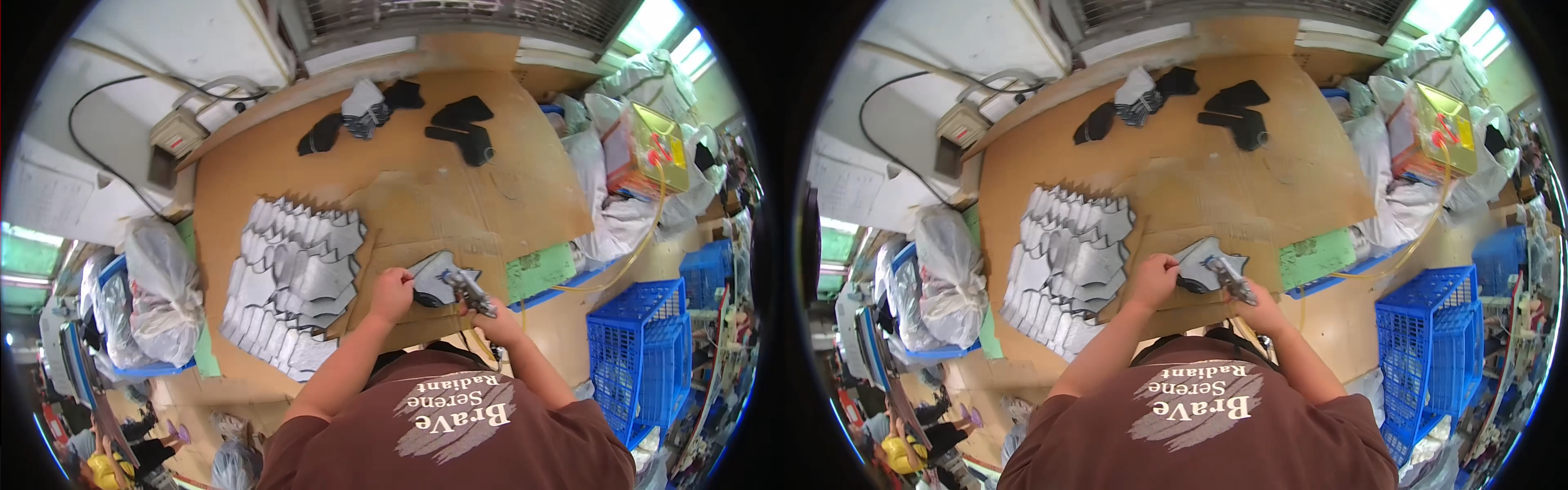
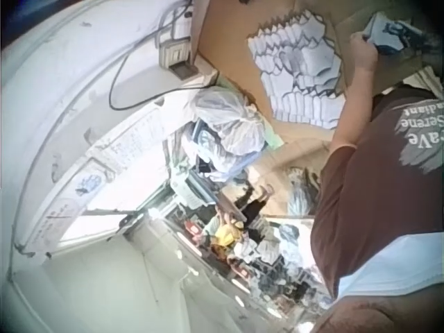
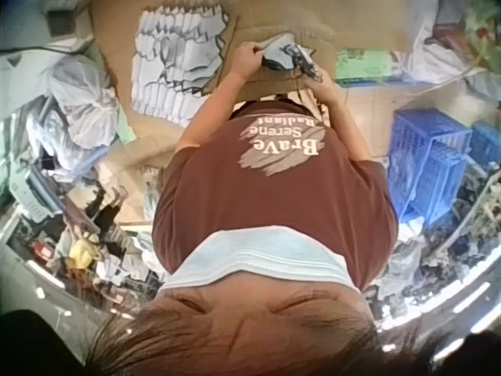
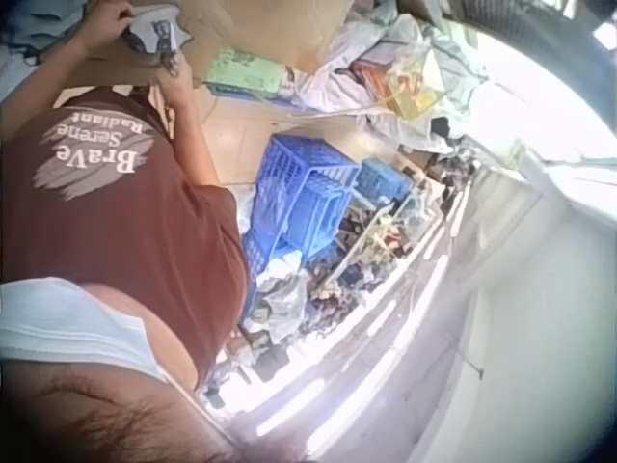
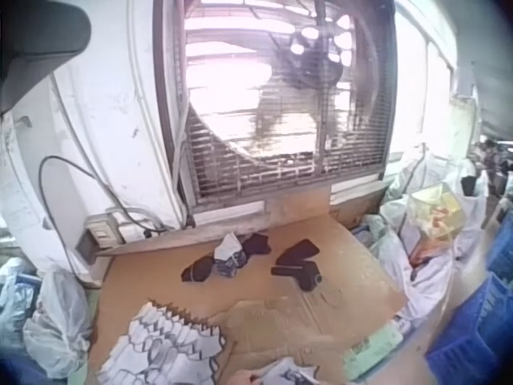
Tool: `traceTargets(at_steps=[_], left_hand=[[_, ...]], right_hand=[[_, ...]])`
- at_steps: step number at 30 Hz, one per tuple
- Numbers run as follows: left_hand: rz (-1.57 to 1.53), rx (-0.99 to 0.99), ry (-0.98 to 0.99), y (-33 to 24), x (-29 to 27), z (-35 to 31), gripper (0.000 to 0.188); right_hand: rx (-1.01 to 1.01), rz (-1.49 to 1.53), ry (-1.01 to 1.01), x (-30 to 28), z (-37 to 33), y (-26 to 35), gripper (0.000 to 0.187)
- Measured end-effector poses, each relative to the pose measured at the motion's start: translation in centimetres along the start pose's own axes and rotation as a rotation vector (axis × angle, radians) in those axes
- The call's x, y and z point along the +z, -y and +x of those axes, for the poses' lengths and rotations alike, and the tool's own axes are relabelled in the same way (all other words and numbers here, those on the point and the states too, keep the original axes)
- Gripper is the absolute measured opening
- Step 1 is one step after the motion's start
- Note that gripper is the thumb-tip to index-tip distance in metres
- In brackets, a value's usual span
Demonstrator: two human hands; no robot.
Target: Applying adhesive to shoe components using a pneumatic spray gun.
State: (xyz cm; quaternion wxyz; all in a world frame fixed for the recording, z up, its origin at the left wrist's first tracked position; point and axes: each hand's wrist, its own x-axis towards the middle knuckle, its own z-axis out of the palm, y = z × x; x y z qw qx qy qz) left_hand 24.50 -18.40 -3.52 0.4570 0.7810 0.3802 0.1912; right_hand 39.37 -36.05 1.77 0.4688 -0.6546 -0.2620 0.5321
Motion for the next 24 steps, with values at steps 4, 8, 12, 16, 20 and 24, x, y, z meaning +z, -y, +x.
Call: traceTargets(at_steps=[4,8,12,16,20,24], left_hand=[[-0.183,-0.134,-0.094,0.6,-2.4,-0.7,0.009],[-0.129,-0.309,-0.268,3.7,-10.1,-2.1,0.012],[-0.197,-0.535,-0.571,9.5,-19.8,-6.2,0.017],[-0.075,-0.629,-0.670,14.2,-24.6,-7.6,0.020],[0.550,-0.345,-0.770,15.9,-24.1,-7.3,0.023],[0.109,-0.179,-0.319,7.7,-14.0,-2.9,0.022]], right_hand=[[-0.045,0.045,-0.012,-0.9,0.1,0.2,0.036],[-0.017,0.058,0.006,-1.2,-0.4,0.4,0.037],[-0.012,0.066,0.037,-1.2,-0.1,0.4,0.033],[0.014,0.067,0.046,-0.5,-0.2,1.5,0.030],[0.009,-0.017,0.051,0.0,0.6,1.1,0.026],[0.034,-0.047,0.086,0.7,0.7,1.5,0.020]])
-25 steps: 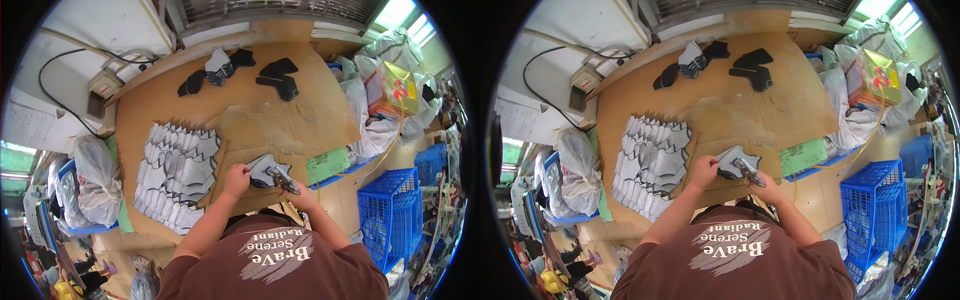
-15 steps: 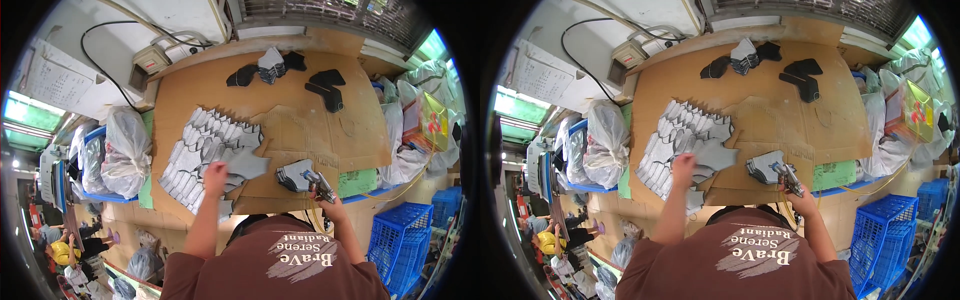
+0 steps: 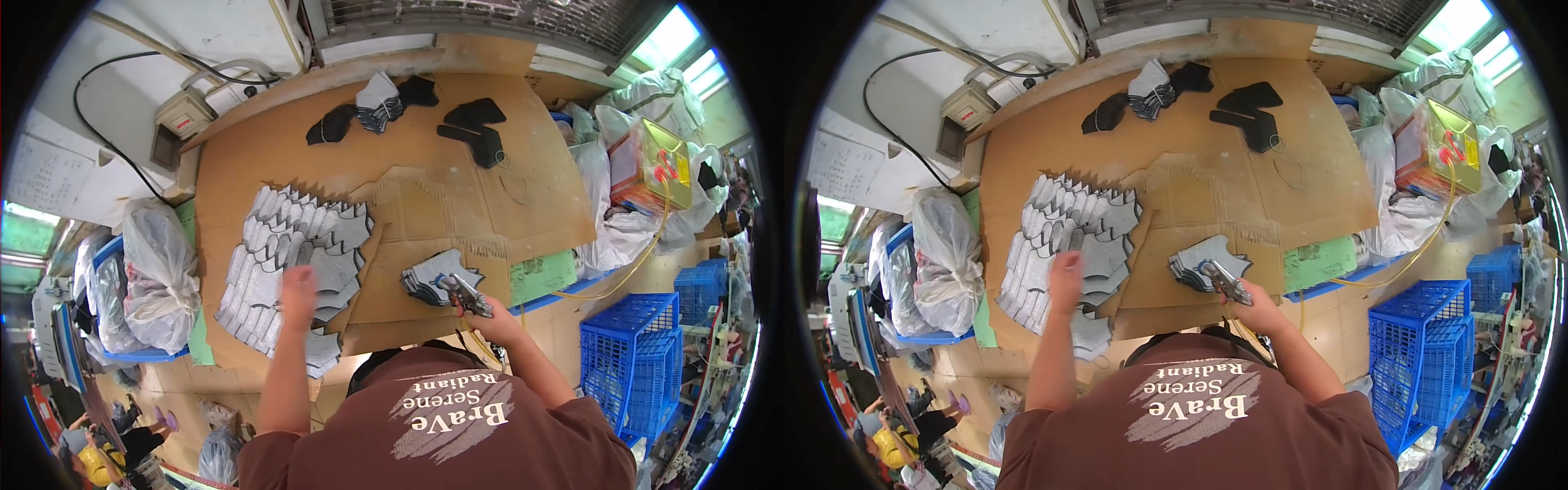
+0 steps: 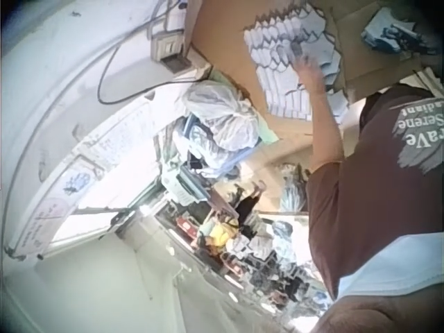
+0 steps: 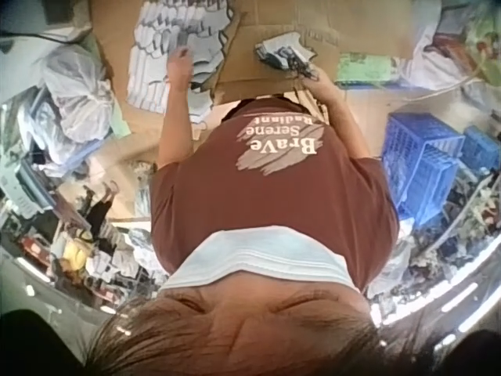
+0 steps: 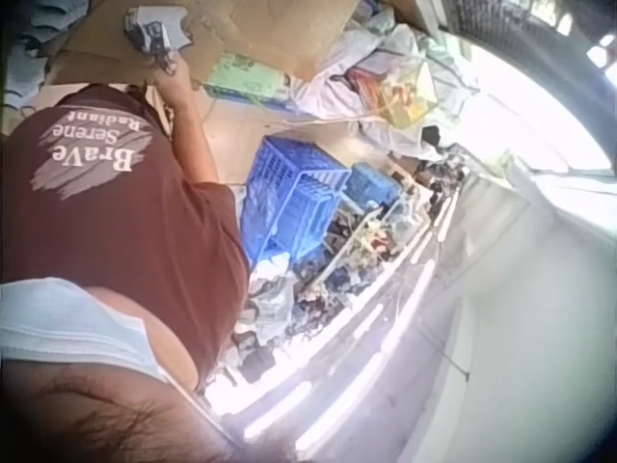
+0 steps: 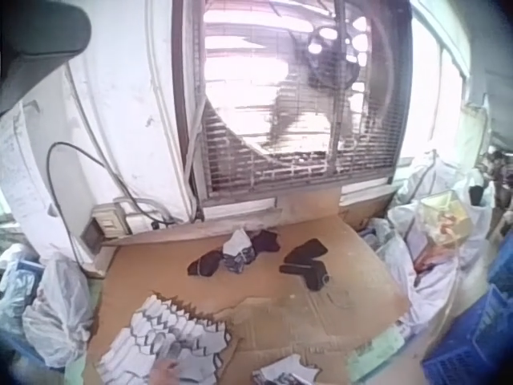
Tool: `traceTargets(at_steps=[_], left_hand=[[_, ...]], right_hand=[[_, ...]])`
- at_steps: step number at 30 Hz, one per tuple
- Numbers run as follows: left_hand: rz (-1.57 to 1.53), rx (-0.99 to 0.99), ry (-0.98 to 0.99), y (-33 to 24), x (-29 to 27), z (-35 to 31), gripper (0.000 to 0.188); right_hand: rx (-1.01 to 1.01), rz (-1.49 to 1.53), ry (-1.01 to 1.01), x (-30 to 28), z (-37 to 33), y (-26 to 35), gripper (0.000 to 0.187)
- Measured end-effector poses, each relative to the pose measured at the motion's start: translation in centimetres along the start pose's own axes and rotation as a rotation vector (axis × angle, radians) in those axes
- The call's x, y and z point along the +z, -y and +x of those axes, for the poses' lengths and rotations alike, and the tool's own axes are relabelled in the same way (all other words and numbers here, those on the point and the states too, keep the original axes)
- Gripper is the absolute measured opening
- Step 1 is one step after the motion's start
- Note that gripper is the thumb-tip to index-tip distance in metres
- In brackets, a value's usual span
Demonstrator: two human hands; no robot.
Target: Applying adhesive to shoe components using a pneumatic spray gun.
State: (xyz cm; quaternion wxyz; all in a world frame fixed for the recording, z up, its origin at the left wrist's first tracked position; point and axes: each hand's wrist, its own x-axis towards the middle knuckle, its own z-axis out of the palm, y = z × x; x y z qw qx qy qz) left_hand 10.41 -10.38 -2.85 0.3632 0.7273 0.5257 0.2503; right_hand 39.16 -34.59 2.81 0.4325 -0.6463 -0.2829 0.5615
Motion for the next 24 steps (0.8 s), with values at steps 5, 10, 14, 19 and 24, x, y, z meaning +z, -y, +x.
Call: traceTargets(at_steps=[5,10,14,19,24], left_hand=[[0.047,0.450,0.268,-9.6,10.7,-2.0,0.033],[0.033,0.386,0.355,-9.8,13.0,-2.4,0.038],[0.042,0.370,0.343,-9.9,13.1,-2.5,0.039],[0.048,0.375,0.350,-9.8,13.1,-2.4,0.039],[0.042,0.368,0.354,-9.9,13.1,-2.4,0.039]], right_hand=[[-0.032,-0.069,-0.053,0.9,0.5,0.9,0.016],[-0.057,-0.108,-0.075,0.7,0.9,0.9,0.014],[-0.024,-0.150,-0.074,0.8,1.0,0.5,0.013],[-0.055,-0.114,-0.082,1.1,1.2,0.1,0.011],[-0.034,-0.085,-0.101,0.8,1.2,0.0,0.014]])
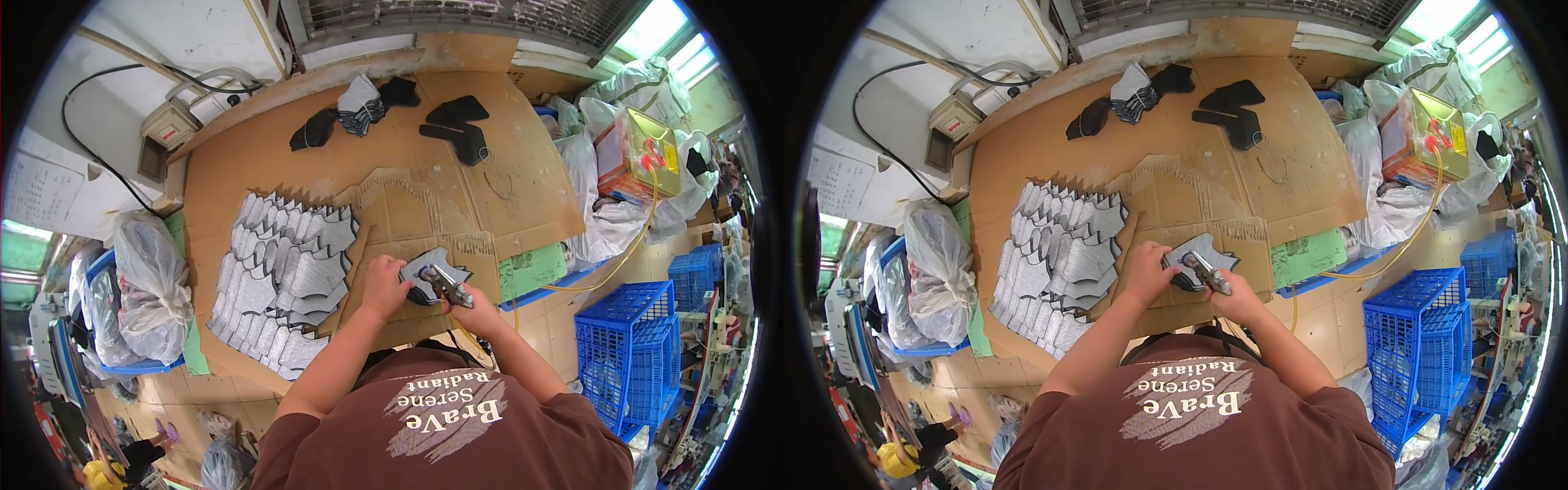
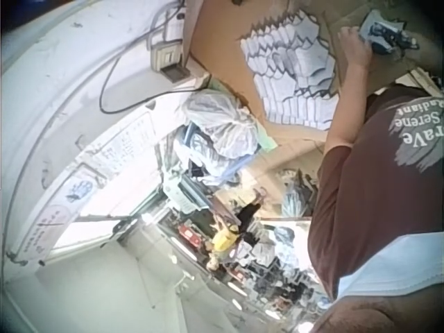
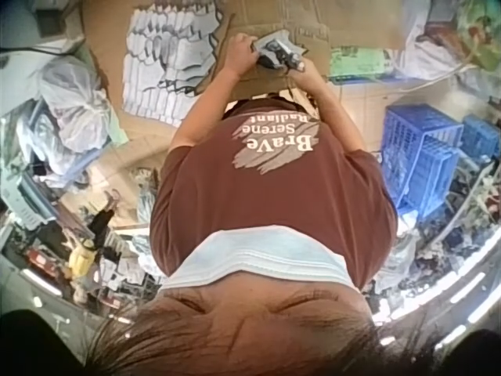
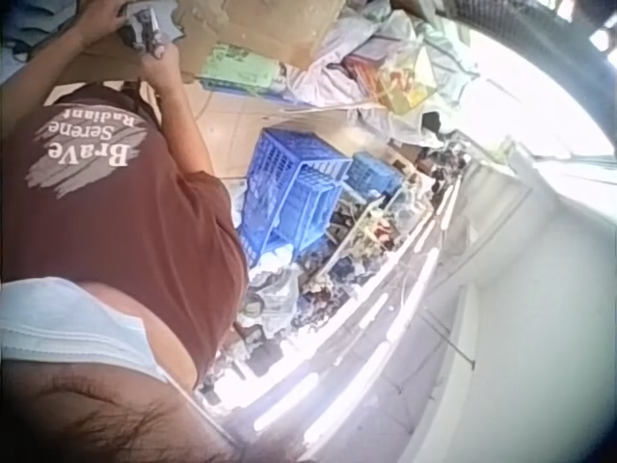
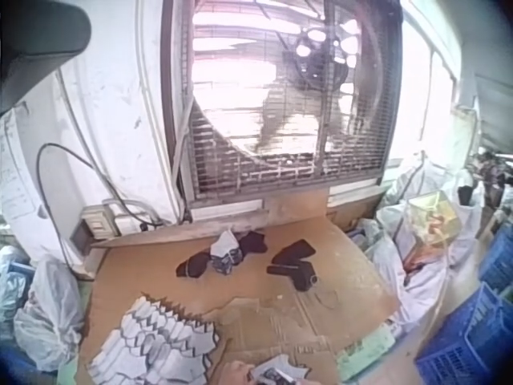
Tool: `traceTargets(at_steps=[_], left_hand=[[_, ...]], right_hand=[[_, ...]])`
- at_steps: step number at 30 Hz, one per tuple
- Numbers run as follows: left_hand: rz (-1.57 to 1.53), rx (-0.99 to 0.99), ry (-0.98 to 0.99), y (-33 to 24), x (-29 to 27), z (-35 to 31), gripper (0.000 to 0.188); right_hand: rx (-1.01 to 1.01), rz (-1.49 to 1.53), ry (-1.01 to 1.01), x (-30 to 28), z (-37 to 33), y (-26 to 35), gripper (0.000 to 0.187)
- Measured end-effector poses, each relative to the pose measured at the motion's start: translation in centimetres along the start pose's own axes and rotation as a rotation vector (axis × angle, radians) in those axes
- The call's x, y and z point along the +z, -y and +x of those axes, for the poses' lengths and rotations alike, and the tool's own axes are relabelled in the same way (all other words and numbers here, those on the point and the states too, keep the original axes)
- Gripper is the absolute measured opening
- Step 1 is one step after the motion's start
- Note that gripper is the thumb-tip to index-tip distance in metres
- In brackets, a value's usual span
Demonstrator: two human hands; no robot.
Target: Applying adhesive to shoe components using a pneumatic spray gun.
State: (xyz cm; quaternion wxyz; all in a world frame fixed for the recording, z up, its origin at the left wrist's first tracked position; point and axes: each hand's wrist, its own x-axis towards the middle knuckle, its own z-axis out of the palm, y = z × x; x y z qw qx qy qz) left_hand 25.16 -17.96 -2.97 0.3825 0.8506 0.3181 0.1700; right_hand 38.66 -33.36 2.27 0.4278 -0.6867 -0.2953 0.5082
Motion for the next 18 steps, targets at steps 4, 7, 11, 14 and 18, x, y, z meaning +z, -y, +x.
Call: traceTargets(at_steps=[4,7,11,14,18], left_hand=[[0.000,0.009,-0.027,-0.1,0.1,0.0,0.037],[0.005,0.021,-0.038,0.0,0.1,0.0,0.037],[0.004,0.033,-0.047,0.0,0.2,0.0,0.036],[0.010,0.041,-0.057,-0.1,0.1,-0.1,0.036],[0.014,0.041,-0.059,0.0,0.3,-0.1,0.036]], right_hand=[[-0.009,0.044,-0.048,-0.6,-0.2,0.0,0.018],[0.015,0.079,-0.081,-1.3,-0.5,0.2,0.020],[0.019,0.160,-0.130,-2.0,-0.6,-0.4,0.022],[0.064,0.161,-0.164,-2.3,-0.9,0.2,0.022],[0.032,0.108,-0.116,-1.9,-1.1,0.3,0.019]])
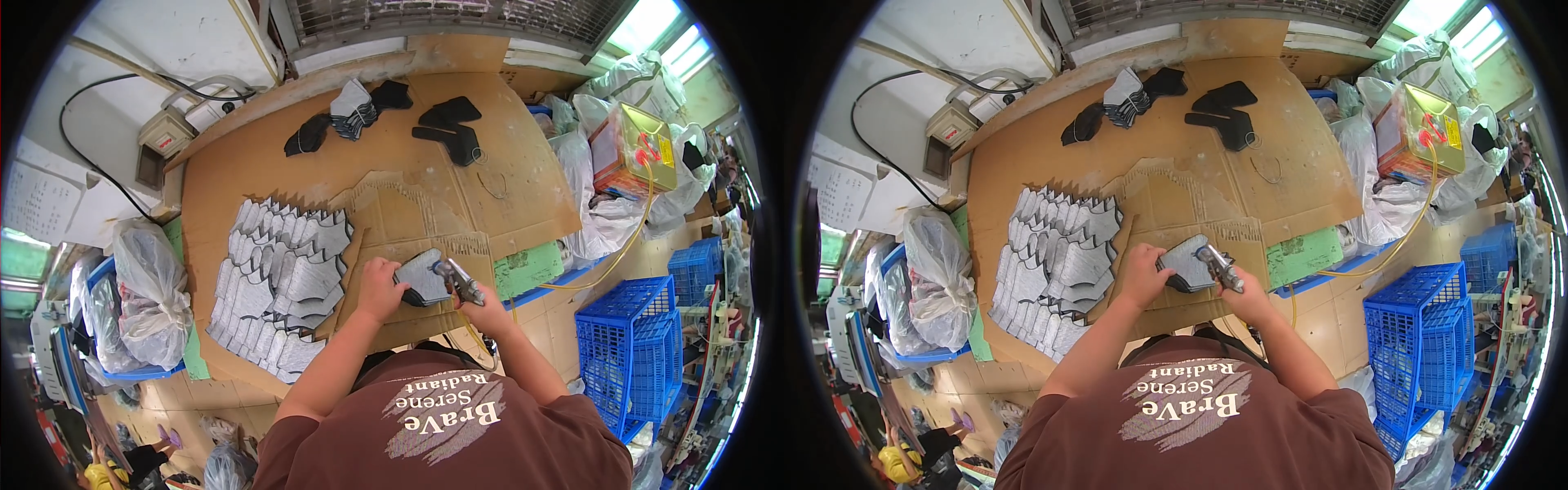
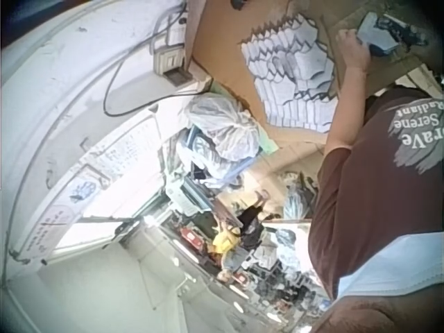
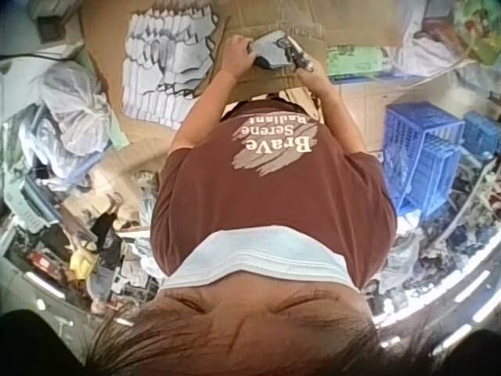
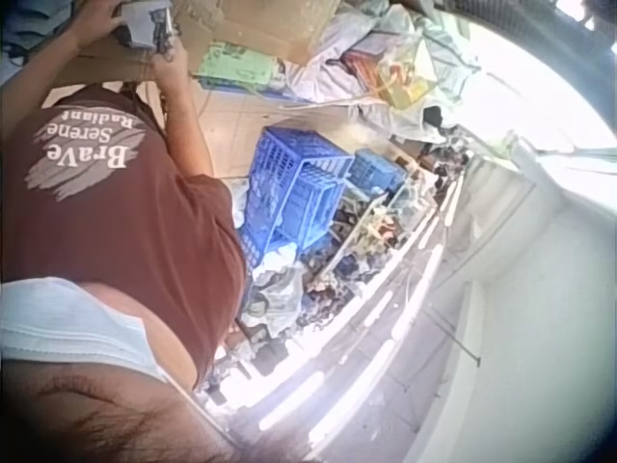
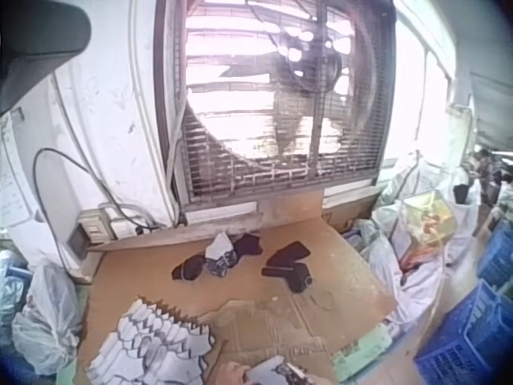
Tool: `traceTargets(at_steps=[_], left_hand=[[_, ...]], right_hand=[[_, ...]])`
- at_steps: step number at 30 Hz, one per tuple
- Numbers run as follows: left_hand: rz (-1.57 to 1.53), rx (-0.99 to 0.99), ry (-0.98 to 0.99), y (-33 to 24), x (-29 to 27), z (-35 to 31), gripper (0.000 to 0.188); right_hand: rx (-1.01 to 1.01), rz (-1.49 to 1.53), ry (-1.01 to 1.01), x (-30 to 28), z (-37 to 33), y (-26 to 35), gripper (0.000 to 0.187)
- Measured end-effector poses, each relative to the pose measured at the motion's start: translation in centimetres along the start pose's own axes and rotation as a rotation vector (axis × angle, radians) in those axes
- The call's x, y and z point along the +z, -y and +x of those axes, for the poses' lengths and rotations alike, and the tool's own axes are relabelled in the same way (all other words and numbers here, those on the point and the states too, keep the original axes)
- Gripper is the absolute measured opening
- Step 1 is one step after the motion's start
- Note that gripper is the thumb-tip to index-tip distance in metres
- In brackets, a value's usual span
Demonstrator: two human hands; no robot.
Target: Applying adhesive to shoe components using a pneumatic spray gun.
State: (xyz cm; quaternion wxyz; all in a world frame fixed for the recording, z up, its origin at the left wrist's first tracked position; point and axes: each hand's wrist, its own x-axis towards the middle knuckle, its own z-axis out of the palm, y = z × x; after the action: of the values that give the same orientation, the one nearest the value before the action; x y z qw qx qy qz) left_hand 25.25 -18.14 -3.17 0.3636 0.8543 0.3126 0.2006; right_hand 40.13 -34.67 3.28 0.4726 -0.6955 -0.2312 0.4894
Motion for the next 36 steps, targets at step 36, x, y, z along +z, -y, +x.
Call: traceTargets(at_steps=[36], left_hand=[[0.282,-0.332,-0.444,10.5,-14.3,-7.8,0.017]], right_hand=[[-0.022,-0.061,0.188,1.1,0.3,-0.3,0.028]])
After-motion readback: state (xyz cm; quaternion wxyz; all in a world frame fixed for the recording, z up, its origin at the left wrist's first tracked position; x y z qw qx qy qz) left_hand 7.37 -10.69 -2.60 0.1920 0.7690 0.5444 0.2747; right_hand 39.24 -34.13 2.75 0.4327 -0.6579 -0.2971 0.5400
